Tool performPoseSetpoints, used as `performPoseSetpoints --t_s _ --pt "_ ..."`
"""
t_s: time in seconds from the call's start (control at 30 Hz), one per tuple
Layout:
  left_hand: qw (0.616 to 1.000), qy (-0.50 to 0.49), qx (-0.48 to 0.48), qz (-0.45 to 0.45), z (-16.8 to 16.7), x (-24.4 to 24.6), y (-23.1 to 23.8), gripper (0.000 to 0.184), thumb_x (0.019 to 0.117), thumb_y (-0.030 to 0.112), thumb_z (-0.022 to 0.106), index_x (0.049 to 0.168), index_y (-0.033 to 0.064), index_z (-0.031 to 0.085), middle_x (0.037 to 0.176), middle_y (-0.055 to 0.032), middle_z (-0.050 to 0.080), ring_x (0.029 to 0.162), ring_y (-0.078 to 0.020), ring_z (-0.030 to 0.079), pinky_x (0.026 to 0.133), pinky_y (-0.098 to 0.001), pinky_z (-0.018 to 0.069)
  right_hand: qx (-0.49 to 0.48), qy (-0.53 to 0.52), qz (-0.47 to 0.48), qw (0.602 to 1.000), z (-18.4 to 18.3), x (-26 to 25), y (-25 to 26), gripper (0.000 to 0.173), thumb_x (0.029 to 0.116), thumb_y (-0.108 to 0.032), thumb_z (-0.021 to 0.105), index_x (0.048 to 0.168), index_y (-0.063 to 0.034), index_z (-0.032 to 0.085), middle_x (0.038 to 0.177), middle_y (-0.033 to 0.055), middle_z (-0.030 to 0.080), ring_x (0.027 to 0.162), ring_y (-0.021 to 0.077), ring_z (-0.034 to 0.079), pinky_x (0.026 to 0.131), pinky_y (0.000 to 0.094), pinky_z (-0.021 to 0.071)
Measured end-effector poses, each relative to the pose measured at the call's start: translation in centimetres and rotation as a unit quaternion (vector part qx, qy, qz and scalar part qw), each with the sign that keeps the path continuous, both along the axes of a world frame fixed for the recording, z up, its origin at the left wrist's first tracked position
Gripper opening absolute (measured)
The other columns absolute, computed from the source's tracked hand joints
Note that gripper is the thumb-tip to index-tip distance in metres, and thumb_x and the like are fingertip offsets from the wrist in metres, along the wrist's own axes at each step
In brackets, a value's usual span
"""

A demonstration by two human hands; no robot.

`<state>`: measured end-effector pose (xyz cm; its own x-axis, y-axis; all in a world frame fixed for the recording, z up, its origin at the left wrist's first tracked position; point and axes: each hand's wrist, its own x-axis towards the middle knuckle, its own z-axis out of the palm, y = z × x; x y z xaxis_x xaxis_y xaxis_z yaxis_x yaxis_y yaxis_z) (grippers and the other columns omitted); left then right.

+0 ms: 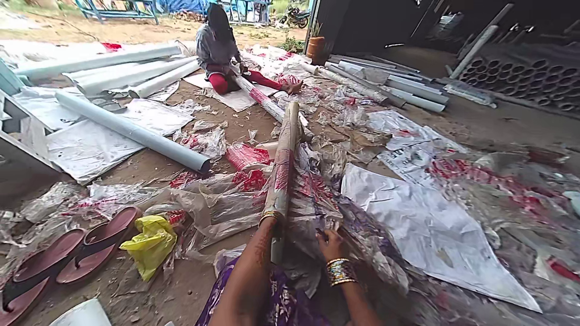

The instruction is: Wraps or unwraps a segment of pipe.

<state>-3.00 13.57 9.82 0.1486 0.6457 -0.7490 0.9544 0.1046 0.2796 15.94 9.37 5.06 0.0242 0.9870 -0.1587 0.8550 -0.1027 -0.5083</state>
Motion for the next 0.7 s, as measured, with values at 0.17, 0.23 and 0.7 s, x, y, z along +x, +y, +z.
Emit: performPoseSetpoints --t_s 0.17,0.23,0.7 --pt "0.992 -0.045 0.04 0.109 -1.9 -2.8 2.0 0.035 0.1055 0.029 0.054 0.118 0.0 0.069 0.116 -0.0174 0.07 0.108 -0.0309 0.066 0.099 -0.0551 0.0466 -0.079 -0.041 -0.022 0.996 -2.6 1.9 0.4 0.033 0.1031 -0.017 0.062 0.124 0.0074 0.068 0.132 0.0284 0.065 0.129 0.0409 0.059 0.113 0.0532 0.0412" --pt "0.992 -0.046 0.048 0.109 -2.0 -4.1 2.8 0.039 0.1062 0.033 0.052 0.119 0.0005 0.068 0.118 -0.0189 0.07 0.112 -0.0336 0.065 0.099 -0.0591 0.046 -0.097 -0.052 -0.04 0.993 -3.9 3.2 0.7 0.035 0.1034 -0.018 0.062 0.128 0.006 0.066 0.135 0.0278 0.063 0.132 0.0409 0.058 0.114 0.0533 0.0405" --pt "0.576 -0.426 0.179 0.674 1.9 -6.3 4.4 0.012 0.1048 0.011 0.052 0.099 0.0007 0.057 0.073 -0.0013 0.044 0.054 -0.006 0.037 0.048 -0.0191 0.0333 -0.161 -0.064 -0.085 0.981 -5.2 6.3 0.3 0.034 0.1043 -0.016 0.06 0.129 0.0076 0.065 0.132 0.0318 0.063 0.13 0.0446 0.058 0.114 0.0564 0.0388"
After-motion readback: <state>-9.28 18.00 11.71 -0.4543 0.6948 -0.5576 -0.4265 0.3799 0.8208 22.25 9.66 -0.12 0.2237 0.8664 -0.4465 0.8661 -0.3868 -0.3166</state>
